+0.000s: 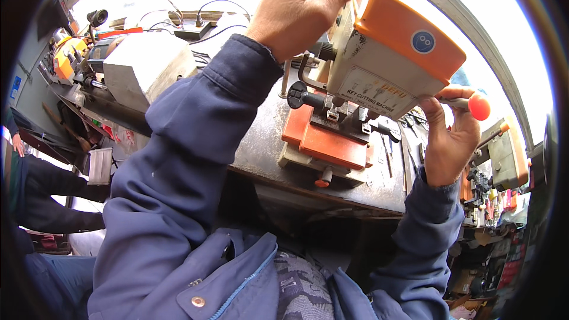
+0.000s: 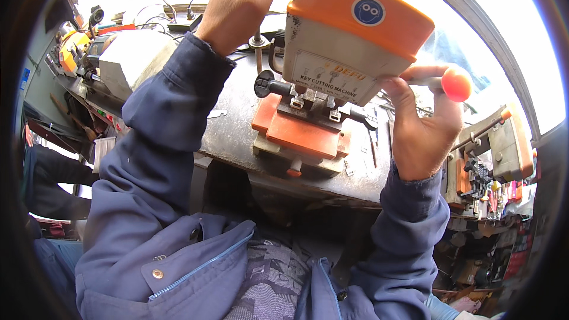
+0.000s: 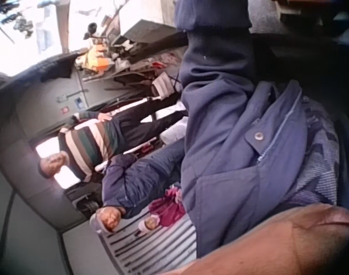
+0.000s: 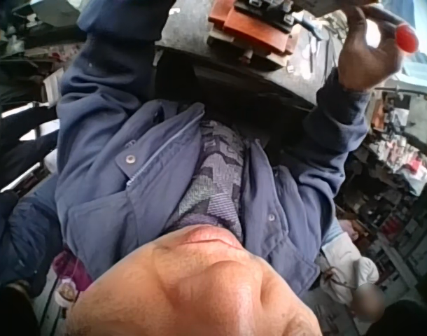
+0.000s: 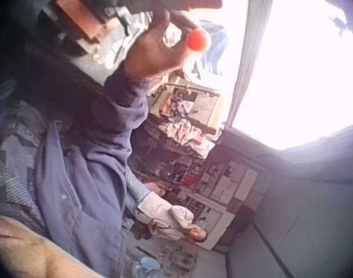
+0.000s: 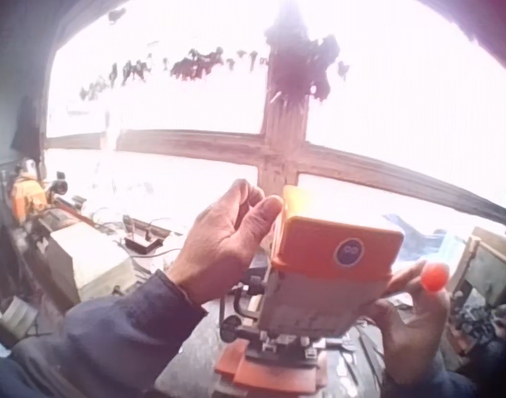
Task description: The person selects a key blank, secures it in a key-cutting machine, and operates the machine to duplicate a key. They then use a file to smooth the edges of the cut key.
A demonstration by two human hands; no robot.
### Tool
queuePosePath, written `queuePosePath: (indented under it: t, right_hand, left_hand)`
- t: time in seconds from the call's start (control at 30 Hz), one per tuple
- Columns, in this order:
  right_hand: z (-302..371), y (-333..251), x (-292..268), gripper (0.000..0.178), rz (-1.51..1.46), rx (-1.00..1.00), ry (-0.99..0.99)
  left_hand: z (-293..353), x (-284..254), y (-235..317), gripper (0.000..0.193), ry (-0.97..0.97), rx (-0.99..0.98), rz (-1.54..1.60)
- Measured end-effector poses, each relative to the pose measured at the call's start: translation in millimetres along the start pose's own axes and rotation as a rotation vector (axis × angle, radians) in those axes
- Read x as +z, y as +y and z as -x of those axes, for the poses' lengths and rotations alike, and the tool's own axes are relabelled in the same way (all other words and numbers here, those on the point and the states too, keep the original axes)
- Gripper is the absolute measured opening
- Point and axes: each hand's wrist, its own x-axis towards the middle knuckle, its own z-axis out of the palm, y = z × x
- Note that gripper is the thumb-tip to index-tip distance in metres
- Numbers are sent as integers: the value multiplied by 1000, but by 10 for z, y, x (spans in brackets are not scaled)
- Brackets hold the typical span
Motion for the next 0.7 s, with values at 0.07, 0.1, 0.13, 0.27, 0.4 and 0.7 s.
queuePosePath:
  t: [0.07, 0.1, 0.13, 0.27, 0.4, 0.7]
  right_hand:
    - [0, 18, 31, 24, 27, -58, 21]
    - [1, 28, 43, 25, 37, -62, 47]
    - [7, 39, 52, 26, 5, -72, 53]
    - [27, 76, 42, 28, 4, -71, 63]
    - [51, 107, 30, 29, 78, -73, 38]
    - [96, 124, 49, 26, 23, -28, 70]
  left_hand:
    - [1, -37, 19, 41, -3, 287, -137]
    - [44, -60, 35, 38, -45, 191, -64]
    - [45, -78, 48, 37, -54, 151, -20]
    - [29, -90, 74, 34, -7, 93, 68]
    - [-30, -40, 78, 34, 38, 40, 95]
    - [24, -8, 141, 32, 16, -87, 4]
